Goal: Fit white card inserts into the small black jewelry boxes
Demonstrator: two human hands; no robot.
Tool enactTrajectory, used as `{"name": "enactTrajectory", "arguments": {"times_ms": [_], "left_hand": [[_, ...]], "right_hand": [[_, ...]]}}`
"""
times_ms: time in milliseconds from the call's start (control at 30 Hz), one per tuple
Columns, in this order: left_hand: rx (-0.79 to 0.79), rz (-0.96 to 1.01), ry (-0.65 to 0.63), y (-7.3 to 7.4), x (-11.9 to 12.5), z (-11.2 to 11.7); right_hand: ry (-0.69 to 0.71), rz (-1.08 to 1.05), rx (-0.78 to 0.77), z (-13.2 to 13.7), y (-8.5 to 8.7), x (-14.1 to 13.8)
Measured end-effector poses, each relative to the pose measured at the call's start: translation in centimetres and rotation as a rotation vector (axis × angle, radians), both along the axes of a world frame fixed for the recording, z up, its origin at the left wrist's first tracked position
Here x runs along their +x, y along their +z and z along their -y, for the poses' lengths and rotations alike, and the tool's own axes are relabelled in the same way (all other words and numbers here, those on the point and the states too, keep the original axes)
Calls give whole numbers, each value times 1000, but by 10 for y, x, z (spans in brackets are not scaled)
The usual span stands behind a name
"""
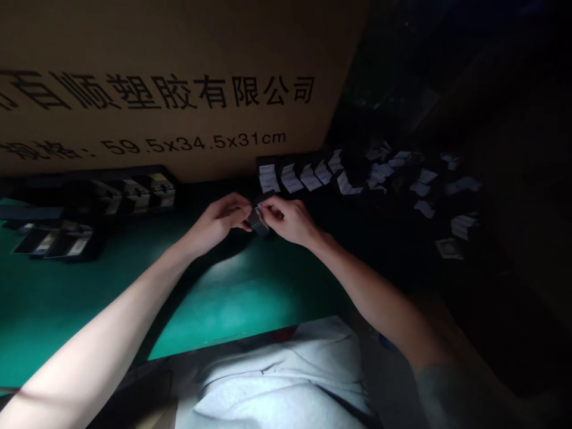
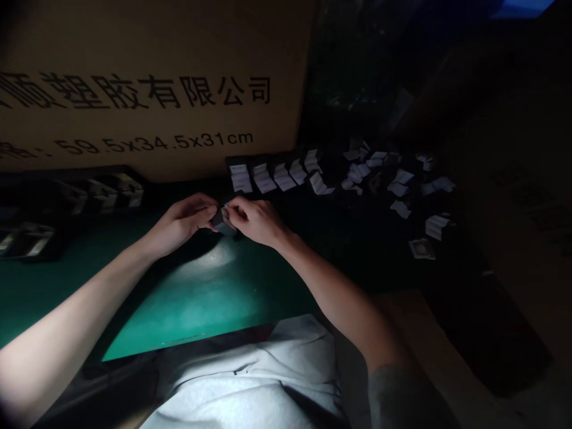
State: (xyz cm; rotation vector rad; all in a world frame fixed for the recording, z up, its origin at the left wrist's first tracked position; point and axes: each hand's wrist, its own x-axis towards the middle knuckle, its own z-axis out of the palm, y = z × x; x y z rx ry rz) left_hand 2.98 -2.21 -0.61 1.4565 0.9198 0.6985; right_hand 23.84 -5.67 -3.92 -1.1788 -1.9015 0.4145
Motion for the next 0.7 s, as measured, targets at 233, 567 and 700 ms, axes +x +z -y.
{"name": "enactTrajectory", "arguments": {"times_ms": [233, 567, 700], "left_hand": [[32, -21, 20, -2, -1, -1], [57, -75, 26, 3, 1, 2], [49, -47, 9, 1, -1, 2]], "right_hand": [[-90, 119, 17, -1, -2, 4], [-54, 15, -82, 0, 2, 1], [2, -40, -129, -1, 5, 1]]}}
